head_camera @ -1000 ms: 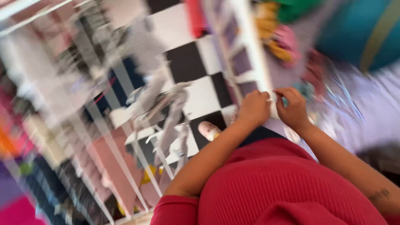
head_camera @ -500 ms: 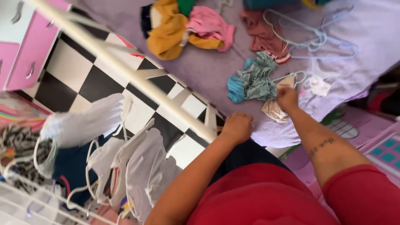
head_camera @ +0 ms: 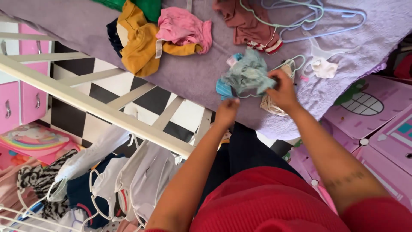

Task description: The person hangs small children's clothing items on hangers and places the hangers onto a white drying rack. They pick garments one at a time from a bed, thread each onto a hanger, and hang the hangers on the rack bars, spreading items apart.

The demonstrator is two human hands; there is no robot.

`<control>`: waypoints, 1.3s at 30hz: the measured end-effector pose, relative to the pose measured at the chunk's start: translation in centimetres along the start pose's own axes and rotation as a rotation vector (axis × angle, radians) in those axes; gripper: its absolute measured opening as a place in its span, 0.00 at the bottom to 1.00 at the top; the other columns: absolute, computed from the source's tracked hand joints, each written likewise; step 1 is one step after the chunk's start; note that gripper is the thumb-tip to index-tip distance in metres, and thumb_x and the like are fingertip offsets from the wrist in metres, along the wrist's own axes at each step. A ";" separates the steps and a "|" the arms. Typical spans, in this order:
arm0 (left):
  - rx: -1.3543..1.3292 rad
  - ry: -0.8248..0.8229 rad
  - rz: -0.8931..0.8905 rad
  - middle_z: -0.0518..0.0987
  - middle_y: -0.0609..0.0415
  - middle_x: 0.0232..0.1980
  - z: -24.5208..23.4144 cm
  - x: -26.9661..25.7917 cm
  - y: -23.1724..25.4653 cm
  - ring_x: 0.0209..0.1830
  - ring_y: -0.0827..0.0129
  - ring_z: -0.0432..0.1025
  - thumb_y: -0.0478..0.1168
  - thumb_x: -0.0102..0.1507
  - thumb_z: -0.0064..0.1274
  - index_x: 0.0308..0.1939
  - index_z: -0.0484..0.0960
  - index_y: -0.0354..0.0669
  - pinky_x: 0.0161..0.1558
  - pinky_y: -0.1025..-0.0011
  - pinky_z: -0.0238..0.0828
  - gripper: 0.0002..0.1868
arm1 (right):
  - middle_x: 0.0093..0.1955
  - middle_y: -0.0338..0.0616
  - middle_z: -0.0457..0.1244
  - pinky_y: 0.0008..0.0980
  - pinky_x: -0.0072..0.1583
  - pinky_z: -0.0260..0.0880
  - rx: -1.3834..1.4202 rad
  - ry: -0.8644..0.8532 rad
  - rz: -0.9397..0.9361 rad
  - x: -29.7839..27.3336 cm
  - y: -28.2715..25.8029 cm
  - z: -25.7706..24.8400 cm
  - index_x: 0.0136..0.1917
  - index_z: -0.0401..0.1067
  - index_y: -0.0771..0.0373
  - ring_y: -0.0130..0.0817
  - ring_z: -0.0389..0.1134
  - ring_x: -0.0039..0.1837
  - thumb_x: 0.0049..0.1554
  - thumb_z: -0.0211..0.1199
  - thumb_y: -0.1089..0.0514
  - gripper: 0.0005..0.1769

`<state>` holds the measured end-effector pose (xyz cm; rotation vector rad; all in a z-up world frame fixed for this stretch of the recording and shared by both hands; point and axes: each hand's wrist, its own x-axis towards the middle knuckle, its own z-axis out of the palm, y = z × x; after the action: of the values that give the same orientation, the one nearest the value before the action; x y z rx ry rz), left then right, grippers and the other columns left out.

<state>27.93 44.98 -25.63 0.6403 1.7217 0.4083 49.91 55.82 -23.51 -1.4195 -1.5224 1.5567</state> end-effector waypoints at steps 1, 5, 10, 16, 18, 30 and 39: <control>-0.203 0.053 -0.141 0.84 0.37 0.51 0.2 1.2 0.1 0.49 0.48 0.80 0.61 0.67 0.53 0.61 0.78 0.38 0.49 0.58 0.75 0.32 | 0.52 0.36 0.60 0.28 0.58 0.70 0.180 -0.097 0.000 -0.7 -2.9 -1.5 0.55 0.66 0.61 0.26 0.65 0.57 0.53 0.65 0.73 0.19; -0.677 -0.171 -0.666 0.71 0.44 0.54 -2.9 0.1 12.4 0.46 0.45 0.70 0.74 0.62 0.41 0.78 0.57 0.48 0.48 0.45 0.70 0.50 | 0.55 0.39 0.62 0.31 0.62 0.68 0.513 -0.209 0.094 -5.1 -6.6 -5.7 0.52 0.68 0.59 0.30 0.64 0.58 0.56 0.68 0.71 0.14; -0.987 -0.544 -0.064 0.74 0.44 0.65 1.8 4.2 11.9 0.63 0.58 0.71 0.44 0.62 0.64 0.76 0.59 0.34 0.65 0.59 0.70 0.44 | 0.68 0.46 0.55 0.37 0.73 0.55 0.270 -0.580 0.087 -8.4 -9.0 -6.9 0.43 0.79 0.60 0.40 0.58 0.72 0.49 0.70 0.70 0.09; -1.059 -0.831 0.079 0.79 0.54 0.57 -3.8 -4.8 21.8 0.57 0.66 0.76 0.36 0.56 0.60 0.66 0.69 0.41 0.59 0.66 0.74 0.33 | 0.73 0.57 0.58 0.41 0.76 0.59 0.299 0.047 0.203 -4.6 -4.7 -7.1 0.70 0.68 0.53 0.47 0.58 0.77 0.60 0.69 0.52 0.26; -0.906 -0.864 0.173 0.78 0.55 0.55 -5.0 -5.0 21.1 0.57 0.67 0.74 0.36 0.59 0.61 0.62 0.72 0.42 0.59 0.67 0.73 0.27 | 0.77 0.51 0.53 0.40 0.76 0.56 0.267 -0.040 -0.026 -1.1 -10.6 -6.8 0.75 0.62 0.53 0.44 0.54 0.80 0.58 0.69 0.51 0.35; 0.355 0.189 0.793 0.72 0.46 0.49 -10.2 -7.5 22.2 0.51 0.55 0.70 0.39 0.58 0.69 0.39 0.73 0.41 0.54 0.60 0.68 0.18 | 0.46 0.43 0.65 0.27 0.44 0.67 -0.323 -0.069 -0.103 1.8 -11.7 -7.7 0.51 0.83 0.61 0.27 0.66 0.42 0.51 0.64 0.70 0.16; 0.850 0.454 0.827 0.68 0.39 0.58 -9.4 -7.6 21.6 0.53 0.40 0.68 0.29 0.50 0.56 0.38 0.77 0.41 0.49 0.52 0.66 0.13 | 0.47 0.49 0.63 0.45 0.59 0.65 -0.784 0.078 -0.198 -0.4 -9.2 -7.7 0.49 0.72 0.64 0.47 0.66 0.53 0.52 0.58 0.72 0.12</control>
<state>24.30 57.94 -4.84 2.0320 1.9738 0.3860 54.37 60.35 -13.38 -1.6138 -2.2729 0.7849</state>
